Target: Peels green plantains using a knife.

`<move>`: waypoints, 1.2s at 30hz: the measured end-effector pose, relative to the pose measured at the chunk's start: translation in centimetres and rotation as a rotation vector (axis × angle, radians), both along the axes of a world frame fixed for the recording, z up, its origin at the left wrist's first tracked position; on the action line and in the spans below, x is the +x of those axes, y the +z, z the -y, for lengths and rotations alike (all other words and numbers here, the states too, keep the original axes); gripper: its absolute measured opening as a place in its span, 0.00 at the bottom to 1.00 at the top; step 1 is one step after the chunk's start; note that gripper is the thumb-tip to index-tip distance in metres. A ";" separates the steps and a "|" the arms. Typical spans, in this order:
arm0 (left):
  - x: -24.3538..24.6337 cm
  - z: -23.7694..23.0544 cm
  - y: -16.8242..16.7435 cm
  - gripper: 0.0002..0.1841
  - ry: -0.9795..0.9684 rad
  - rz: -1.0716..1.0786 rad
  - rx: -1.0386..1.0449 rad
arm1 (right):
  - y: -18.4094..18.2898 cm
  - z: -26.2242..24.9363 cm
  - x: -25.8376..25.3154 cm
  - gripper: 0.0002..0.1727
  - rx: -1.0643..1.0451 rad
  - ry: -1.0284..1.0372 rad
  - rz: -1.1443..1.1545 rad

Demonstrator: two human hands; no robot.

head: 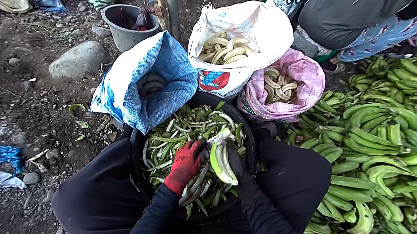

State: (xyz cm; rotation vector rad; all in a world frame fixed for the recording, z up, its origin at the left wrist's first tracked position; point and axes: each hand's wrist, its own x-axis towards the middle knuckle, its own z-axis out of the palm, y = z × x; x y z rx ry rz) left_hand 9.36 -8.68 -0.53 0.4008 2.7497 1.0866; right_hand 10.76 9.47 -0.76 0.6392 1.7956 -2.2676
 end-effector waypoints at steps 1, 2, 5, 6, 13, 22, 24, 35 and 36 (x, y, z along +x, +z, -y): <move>-1.4 0.4 -0.3 0.26 -0.008 0.025 -0.015 | -0.1 0.1 0.4 0.30 0.022 0.107 0.034; -2.8 0.8 -0.5 0.27 -0.018 0.059 -0.042 | -0.3 0.1 0.8 0.30 0.047 0.183 0.067; -5.5 1.3 -0.2 0.27 0.018 0.106 -0.111 | -0.4 0.2 1.6 0.31 0.105 0.227 0.104; -5.9 1.3 0.1 0.27 0.043 0.115 -0.109 | -0.3 0.2 1.8 0.31 0.082 0.184 0.107; -0.6 0.6 0.6 0.32 0.018 -0.064 0.136 | -0.7 0.1 -0.7 0.37 -0.564 -0.120 -0.024; 6.1 -1.0 -0.1 0.27 0.103 -0.567 -0.036 | 0.8 1.4 -4.1 0.33 -0.678 -0.479 0.130; 6.2 -1.3 -0.3 0.27 0.161 -0.571 -0.041 | 0.6 1.9 -4.3 0.33 -0.674 -0.514 0.101; -1.7 -0.3 1.3 0.26 0.015 -0.065 -0.008 | 0.3 2.6 0.7 0.36 -0.191 0.046 -0.061; -3.1 -0.1 1.7 0.27 -0.022 0.013 -0.042 | 0.3 2.3 1.2 0.36 -0.166 0.122 -0.057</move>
